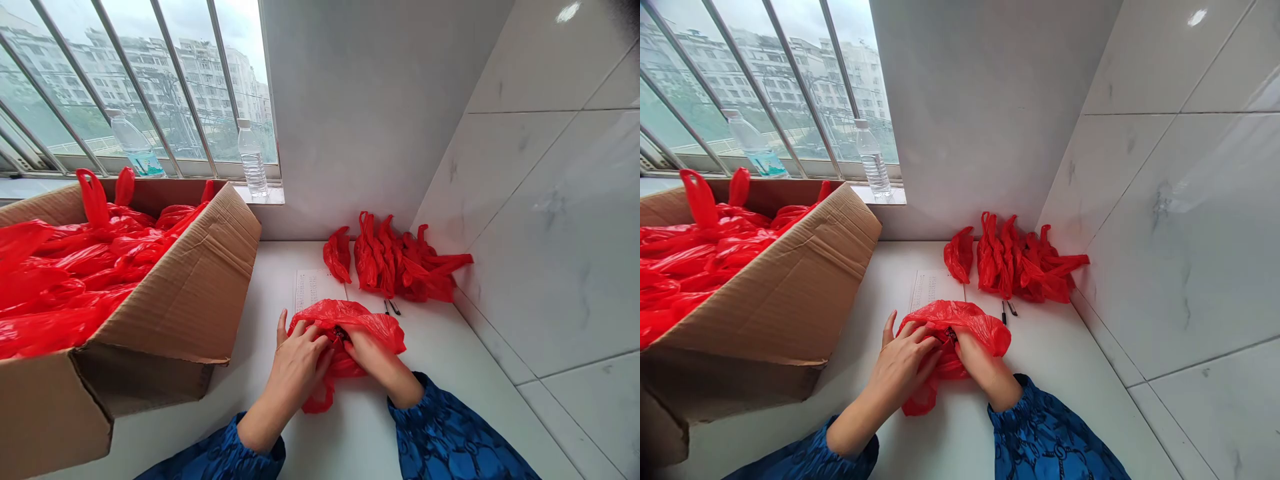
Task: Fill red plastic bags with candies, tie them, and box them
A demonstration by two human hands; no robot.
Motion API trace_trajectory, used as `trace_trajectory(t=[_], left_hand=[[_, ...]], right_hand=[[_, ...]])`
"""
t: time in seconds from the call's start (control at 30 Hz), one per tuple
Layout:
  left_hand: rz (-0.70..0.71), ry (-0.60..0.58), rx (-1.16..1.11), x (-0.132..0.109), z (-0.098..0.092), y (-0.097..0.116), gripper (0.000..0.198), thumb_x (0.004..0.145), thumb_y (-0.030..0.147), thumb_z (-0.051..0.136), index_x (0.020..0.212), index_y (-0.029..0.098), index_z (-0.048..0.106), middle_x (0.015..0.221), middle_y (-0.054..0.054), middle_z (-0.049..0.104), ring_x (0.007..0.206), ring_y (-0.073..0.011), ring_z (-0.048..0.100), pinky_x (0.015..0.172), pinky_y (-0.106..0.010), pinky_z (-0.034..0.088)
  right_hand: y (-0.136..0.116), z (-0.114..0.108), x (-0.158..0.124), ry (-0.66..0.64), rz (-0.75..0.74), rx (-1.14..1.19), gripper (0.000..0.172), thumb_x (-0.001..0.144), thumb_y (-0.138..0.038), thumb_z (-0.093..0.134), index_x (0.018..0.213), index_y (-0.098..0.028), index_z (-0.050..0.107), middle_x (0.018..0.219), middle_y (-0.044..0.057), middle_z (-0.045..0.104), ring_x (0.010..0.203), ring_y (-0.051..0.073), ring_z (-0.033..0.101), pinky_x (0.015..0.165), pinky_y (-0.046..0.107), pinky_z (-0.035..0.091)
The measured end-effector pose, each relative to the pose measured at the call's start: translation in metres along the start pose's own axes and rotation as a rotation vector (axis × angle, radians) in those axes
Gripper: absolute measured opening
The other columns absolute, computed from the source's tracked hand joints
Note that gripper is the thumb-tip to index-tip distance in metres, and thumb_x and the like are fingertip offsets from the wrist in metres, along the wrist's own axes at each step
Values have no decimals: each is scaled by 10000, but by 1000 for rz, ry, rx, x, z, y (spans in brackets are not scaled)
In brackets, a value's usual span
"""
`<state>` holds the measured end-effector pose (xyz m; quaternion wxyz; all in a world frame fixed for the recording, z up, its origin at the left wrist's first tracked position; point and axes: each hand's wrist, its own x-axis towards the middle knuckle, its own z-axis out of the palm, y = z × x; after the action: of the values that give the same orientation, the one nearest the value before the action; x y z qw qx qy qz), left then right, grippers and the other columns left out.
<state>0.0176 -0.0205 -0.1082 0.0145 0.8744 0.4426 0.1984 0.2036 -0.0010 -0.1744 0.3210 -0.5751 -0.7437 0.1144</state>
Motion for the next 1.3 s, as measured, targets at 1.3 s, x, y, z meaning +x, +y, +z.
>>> trace_trajectory(t=[1.3], left_hand=[[-216, 225, -568, 9, -3, -13, 395, 1016, 383, 361, 673, 204, 443, 626, 62, 467, 605, -124, 492, 1041, -416, 366]], right_hand=[[-36, -41, -1, -370, 235, 1249, 281, 812, -429, 816, 993, -244, 706, 974, 16, 728, 944, 216, 702, 893, 390, 567]])
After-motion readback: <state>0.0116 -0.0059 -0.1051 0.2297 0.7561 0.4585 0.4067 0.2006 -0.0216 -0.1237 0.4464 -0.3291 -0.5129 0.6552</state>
